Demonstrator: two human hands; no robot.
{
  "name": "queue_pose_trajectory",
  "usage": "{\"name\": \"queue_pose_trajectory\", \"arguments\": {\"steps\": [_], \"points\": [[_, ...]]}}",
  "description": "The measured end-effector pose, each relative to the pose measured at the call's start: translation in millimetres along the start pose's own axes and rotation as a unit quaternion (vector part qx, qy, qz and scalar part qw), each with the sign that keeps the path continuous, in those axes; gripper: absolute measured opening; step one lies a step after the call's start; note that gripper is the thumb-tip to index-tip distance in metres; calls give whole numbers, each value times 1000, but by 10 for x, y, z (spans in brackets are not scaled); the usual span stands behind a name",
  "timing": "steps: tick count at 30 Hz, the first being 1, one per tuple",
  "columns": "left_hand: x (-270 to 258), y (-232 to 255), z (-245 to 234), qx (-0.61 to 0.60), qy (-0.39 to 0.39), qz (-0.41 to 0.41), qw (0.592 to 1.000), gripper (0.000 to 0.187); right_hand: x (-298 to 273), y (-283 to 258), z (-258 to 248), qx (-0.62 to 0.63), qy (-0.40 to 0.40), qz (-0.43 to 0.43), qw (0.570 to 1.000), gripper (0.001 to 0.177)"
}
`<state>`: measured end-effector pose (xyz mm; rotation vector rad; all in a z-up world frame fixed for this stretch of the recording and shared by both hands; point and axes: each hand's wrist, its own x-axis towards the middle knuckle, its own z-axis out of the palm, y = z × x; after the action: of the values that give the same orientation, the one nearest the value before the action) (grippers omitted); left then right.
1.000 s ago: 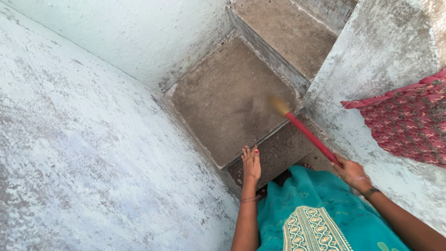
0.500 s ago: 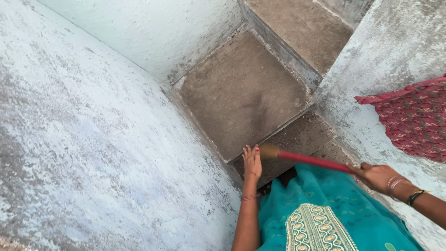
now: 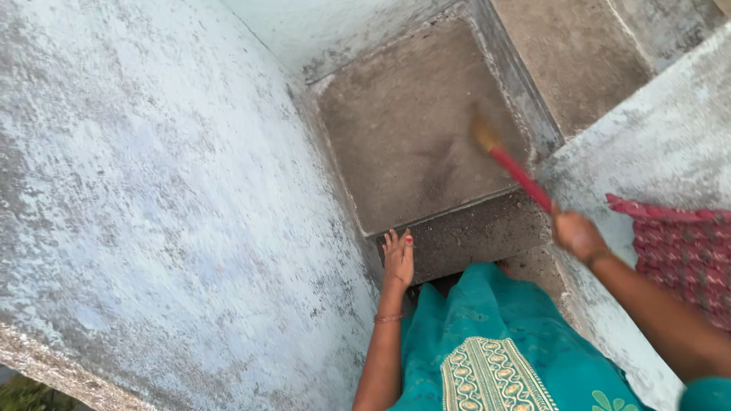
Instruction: The person sweeps debris from concrete stairs using a small handheld brush by hand, moving down the steps while clearing each surface.
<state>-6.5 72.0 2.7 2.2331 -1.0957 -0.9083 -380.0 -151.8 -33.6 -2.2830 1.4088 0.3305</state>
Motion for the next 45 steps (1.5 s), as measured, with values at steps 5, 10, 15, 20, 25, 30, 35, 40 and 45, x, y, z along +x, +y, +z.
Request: {"name": "queue_pose_trajectory", "arguments": {"steps": [5, 10, 15, 20, 25, 30, 35, 40, 45], "points": [[-96, 74, 65, -4, 13, -34, 999, 80, -669, -29, -98, -26, 12, 26, 999, 55], [-222, 312, 168, -18, 17, -53, 998, 77, 324, -35, -291, 3, 85, 63, 994, 57], [-343, 413, 231, -1, 33, -48, 998, 72, 1454, -104, -346, -20, 81, 44, 996, 50], [-473, 345, 256, -5, 52, -89, 995, 71, 784, -147, 55, -46, -5, -89, 995, 53], [-474, 285, 301, -16, 63, -124, 990, 69, -7, -73, 109, -78, -50, -117, 989, 63], [-597, 233, 395, -8, 91, -127, 988, 69, 1208, -32, -369, 70, 25, 34, 997, 55], [-832, 198, 518, -2, 114, -159, 981, 69, 2848, -96, -1048, -64, 171, -59, 981, 33], [-1032, 235, 618, -18, 118, -201, 972, 69, 2629, -298, -608, -157, 43, -140, 977, 32], [-912, 297, 644, -18, 135, -200, 970, 68, 1063, -376, 170, -123, -91, -242, 958, 45]]}}
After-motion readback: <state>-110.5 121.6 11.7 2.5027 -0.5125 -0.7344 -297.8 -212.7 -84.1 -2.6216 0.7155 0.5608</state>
